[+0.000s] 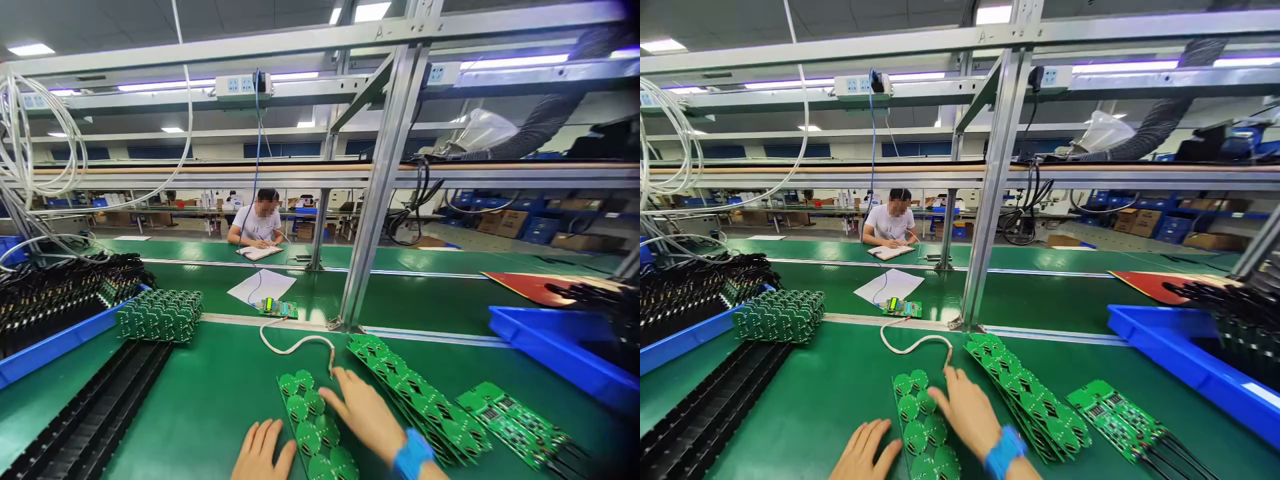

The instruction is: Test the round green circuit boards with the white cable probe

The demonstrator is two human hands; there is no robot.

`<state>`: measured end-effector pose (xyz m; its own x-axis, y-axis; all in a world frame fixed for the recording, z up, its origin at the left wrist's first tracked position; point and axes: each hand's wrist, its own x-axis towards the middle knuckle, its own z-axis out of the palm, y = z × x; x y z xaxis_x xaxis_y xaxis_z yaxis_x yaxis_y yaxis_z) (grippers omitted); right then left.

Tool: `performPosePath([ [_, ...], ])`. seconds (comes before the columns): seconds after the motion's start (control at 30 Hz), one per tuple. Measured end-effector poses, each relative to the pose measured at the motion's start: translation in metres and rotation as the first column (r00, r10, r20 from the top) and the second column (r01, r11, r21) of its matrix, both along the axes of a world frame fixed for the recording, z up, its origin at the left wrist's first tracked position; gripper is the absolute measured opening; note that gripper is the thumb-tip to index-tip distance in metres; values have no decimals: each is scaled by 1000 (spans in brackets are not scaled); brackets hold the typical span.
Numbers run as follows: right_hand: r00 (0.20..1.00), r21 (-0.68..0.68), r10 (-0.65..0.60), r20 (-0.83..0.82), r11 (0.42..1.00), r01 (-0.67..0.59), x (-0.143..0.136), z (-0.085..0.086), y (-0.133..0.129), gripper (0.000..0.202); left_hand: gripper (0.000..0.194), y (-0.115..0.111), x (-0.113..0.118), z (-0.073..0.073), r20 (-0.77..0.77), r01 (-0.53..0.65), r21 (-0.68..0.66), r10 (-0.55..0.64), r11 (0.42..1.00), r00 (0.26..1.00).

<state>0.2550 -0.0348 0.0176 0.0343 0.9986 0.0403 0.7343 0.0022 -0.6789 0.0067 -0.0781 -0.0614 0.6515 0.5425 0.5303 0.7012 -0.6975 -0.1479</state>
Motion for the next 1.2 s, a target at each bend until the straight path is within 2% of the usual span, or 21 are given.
performPosePath([
  [0.03,995,-9,-104,-7,995,104,2,1,18,24,36,4,2,6,-49,56,-1,-56,998,997],
  [0.07,989,-16,-146,-19,989,146,5,0,35,19,41,7,5,13,-76,94,-34,-96,995,993],
  [0.13,984,-29,-166,-65,986,164,9,-4,63,14,58,14,13,26,-96,144,-160,-160,977,982],
  [0.2,979,-53,-139,-151,990,132,11,-12,81,15,73,21,19,39,-72,188,-340,-225,921,972],
  [0.3,938,-89,-55,-343,996,25,9,-21,85,19,82,35,18,58,-6,262,-582,-326,770,945],
  [0.37,879,-74,7,-478,996,-48,7,-24,81,27,85,44,12,68,26,290,-665,-366,688,930],
  [0.47,785,-1,71,-616,996,-91,4,-24,74,43,81,56,2,76,67,335,-703,-411,628,909],
  [0.57,737,76,105,-668,994,-73,4,-28,72,50,80,60,-3,75,109,375,-702,-429,606,897],
  [0.73,735,146,154,-661,986,-75,5,-36,75,50,81,60,-4,70,167,404,-691,-411,600,896],
  [0.97,790,236,186,-585,970,-53,-9,-37,77,37,82,59,6,70,141,402,-687,-432,605,891],
  [1.2,857,281,219,-467,955,-91,-16,-40,75,24,81,58,11,75,137,396,-715,-440,576,887],
])
